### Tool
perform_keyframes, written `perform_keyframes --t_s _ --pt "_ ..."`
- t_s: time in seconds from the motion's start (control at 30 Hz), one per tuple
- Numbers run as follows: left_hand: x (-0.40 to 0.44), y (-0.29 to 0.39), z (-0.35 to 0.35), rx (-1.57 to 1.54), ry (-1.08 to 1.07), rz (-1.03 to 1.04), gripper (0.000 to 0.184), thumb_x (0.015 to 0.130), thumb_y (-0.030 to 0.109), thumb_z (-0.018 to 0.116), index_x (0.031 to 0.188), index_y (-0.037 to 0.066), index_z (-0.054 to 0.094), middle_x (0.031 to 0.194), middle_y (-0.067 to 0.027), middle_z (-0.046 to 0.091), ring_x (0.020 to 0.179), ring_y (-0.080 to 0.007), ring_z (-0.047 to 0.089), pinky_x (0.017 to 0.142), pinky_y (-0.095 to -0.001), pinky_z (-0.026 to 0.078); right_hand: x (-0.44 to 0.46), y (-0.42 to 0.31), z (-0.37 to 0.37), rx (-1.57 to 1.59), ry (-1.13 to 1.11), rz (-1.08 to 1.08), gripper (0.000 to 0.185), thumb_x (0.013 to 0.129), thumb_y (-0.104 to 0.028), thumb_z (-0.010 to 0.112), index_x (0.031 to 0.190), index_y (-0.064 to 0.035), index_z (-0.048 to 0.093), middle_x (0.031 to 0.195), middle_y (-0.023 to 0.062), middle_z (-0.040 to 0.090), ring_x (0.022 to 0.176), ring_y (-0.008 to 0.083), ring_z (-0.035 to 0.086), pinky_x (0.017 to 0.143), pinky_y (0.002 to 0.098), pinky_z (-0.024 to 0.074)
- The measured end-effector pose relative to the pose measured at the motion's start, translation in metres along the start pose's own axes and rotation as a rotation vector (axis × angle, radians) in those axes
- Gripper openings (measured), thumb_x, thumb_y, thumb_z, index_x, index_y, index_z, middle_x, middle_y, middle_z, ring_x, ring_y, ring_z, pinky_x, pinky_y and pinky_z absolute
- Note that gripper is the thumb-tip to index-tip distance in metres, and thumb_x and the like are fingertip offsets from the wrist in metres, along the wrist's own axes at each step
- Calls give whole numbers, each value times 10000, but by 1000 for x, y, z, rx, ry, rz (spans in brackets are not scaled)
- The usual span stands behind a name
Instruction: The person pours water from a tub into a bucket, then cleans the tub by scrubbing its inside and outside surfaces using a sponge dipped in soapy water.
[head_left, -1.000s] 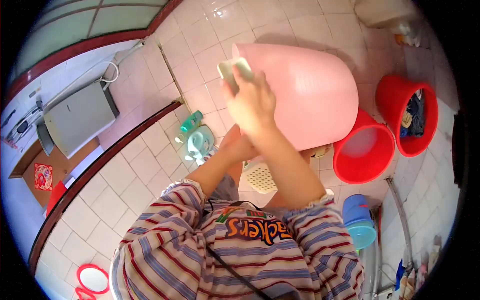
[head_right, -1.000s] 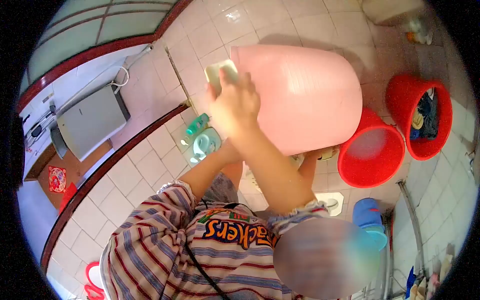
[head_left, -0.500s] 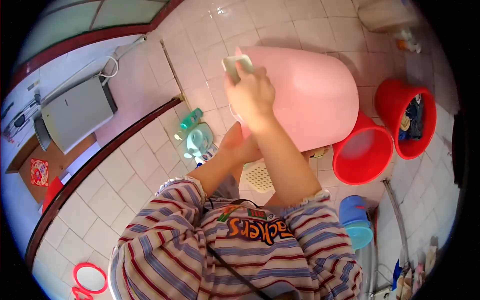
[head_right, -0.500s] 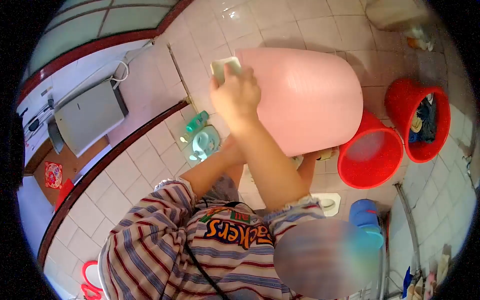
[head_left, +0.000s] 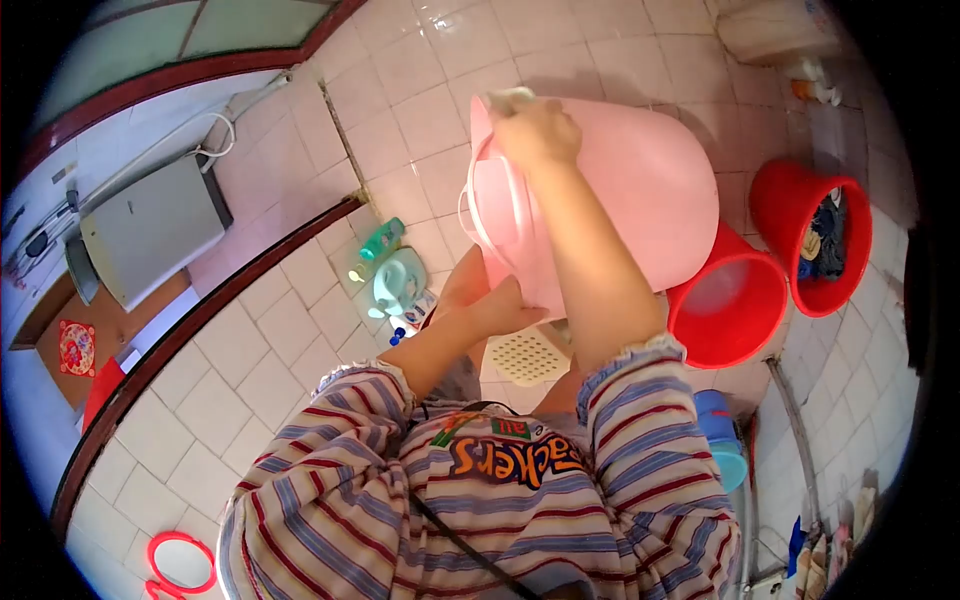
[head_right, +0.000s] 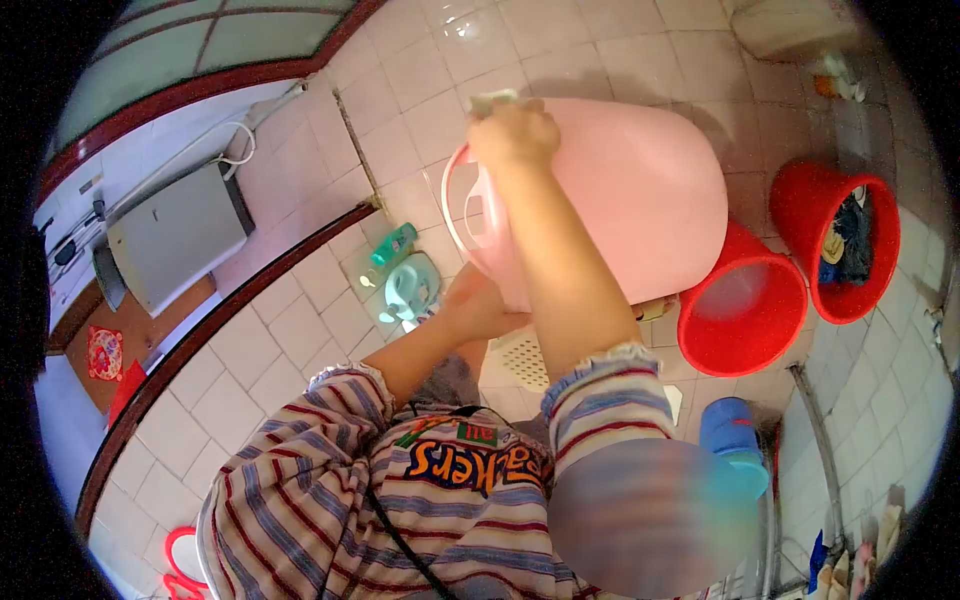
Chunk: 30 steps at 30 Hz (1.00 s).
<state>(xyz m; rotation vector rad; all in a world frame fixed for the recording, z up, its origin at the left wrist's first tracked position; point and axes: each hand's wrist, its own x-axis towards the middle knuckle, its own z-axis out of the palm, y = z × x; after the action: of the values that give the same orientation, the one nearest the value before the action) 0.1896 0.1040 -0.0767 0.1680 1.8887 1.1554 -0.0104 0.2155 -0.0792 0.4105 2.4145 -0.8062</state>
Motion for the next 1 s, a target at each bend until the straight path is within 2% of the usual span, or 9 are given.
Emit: perform_keyframes --t_s 0.1,0.2,0.27,0.6,0.63,0.67,0.73,0.87,1.0 --pt "-1 -1 5 -38 26 72 393 768 126 666 1119 -8 551 967 -145 641 917 -227 615 765 -307 490 -58 5 1 8 128 -209 425 822 -449 519 1140 -187 622 1034 168 569 927 335 587 786 420 475" --pt "3 5 3 -174 -134 -166 399 768 104 659 1140 18 543 1009 -147 620 970 -235 590 823 -328 473 -99 9 -5 109 179 -246 425 805 -417 560 1162 -192 614 1013 167 566 888 342 596 778 420 477" --pt "1 -1 17 -246 15 86 371 765 68 635 1124 15 554 1051 -147 599 1014 -245 568 869 -343 452 -101 14 -11 143 75 -244 456 805 -436 551 1192 -198 599 1023 192 568 908 343 592 794 428 471" --pt "-12 5 11 -13 -147 51 390 795 127 625 1155 6 537 1014 -136 615 967 -227 587 834 -349 470 39 10 7 4 -203 -127 413 817 -466 487 1108 -218 644 1078 124 620 931 299 597 824 416 462" --pt "-5 42 -10 -70 -187 -183 403 760 107 635 1134 -11 543 1031 -170 603 983 -260 577 850 -349 462 20 12 1 21 -209 -191 410 811 -456 505 1106 -208 646 1050 139 617 914 306 597 816 415 466" --pt "0 62 -23 -124 -225 -410 417 724 87 644 1113 -28 550 1048 -205 592 998 -294 567 867 -348 454 -8 18 -1 9 -38 -261 409 808 -449 530 1110 -200 647 1033 150 595 887 297 604 779 404 478" --pt "0 41 -14 -197 -196 -352 416 720 89 649 1106 -35 553 1031 -207 597 979 -291 575 854 -350 458 -72 35 -11 15 168 -350 395 797 -409 579 1111 -181 649 987 156 566 840 293 607 722 397 494" --pt "3 28 -8 -171 -222 -393 431 715 92 656 1111 -39 548 1007 -194 610 931 -279 591 828 -349 466 -125 52 -25 51 141 -313 419 773 -397 600 1120 -165 638 932 157 561 825 314 596 674 410 499" --pt "4 26 -9 -151 -159 -294 437 716 105 661 1113 -39 549 998 -193 617 910 -299 600 819 -349 469 -41 34 -10 31 152 -234 417 781 -406 584 1119 -168 640 991 143 554 850 306 592 697 418 494"
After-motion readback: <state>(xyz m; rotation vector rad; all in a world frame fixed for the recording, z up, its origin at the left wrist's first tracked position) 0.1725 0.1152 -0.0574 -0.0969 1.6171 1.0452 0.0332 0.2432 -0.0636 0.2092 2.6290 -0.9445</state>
